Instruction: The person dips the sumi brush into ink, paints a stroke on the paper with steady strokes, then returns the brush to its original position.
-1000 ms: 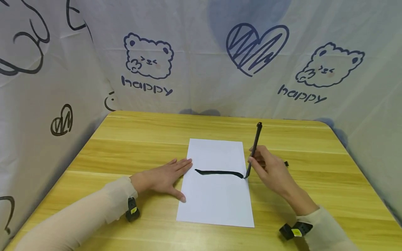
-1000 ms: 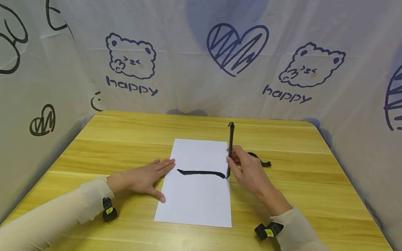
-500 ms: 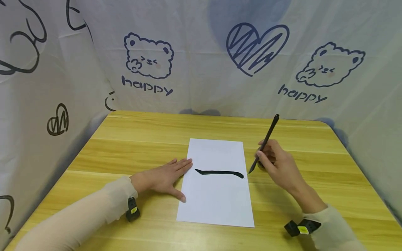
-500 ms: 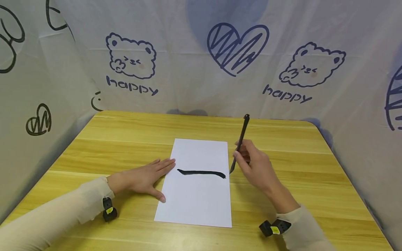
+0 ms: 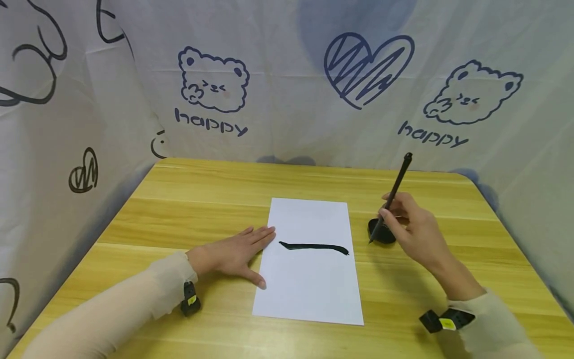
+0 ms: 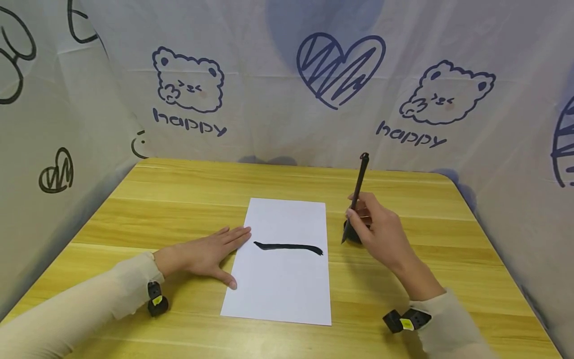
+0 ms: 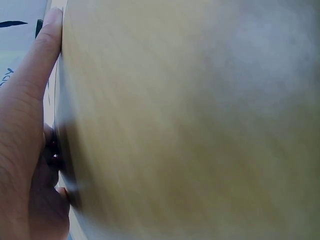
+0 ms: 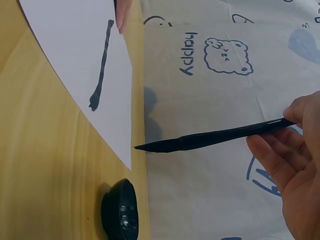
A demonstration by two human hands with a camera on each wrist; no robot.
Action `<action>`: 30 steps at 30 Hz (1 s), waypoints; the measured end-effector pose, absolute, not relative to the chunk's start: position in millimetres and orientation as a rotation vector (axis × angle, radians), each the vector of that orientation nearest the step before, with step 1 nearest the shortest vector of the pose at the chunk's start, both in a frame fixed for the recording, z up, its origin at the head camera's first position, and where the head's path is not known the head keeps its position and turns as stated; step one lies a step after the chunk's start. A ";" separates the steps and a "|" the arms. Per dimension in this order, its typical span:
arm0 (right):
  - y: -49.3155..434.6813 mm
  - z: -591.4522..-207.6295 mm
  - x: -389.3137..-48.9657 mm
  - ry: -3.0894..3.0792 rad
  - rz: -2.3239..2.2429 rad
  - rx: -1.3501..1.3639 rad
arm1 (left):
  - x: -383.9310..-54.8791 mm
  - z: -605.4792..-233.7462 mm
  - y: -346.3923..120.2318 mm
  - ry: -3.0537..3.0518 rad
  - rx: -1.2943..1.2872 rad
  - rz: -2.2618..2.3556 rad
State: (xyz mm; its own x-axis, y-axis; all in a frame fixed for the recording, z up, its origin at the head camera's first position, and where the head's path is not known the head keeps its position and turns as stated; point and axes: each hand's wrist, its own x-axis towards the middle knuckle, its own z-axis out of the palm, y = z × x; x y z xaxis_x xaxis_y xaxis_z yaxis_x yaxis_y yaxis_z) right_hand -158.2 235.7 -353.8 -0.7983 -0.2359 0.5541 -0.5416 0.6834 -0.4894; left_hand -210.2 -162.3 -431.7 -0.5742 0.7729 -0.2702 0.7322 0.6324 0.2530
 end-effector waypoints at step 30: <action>285.9 -344.3 -157.2 -2.349 0.696 0.757 | -211.0 -434.5 -162.1 2.513 1.212 0.157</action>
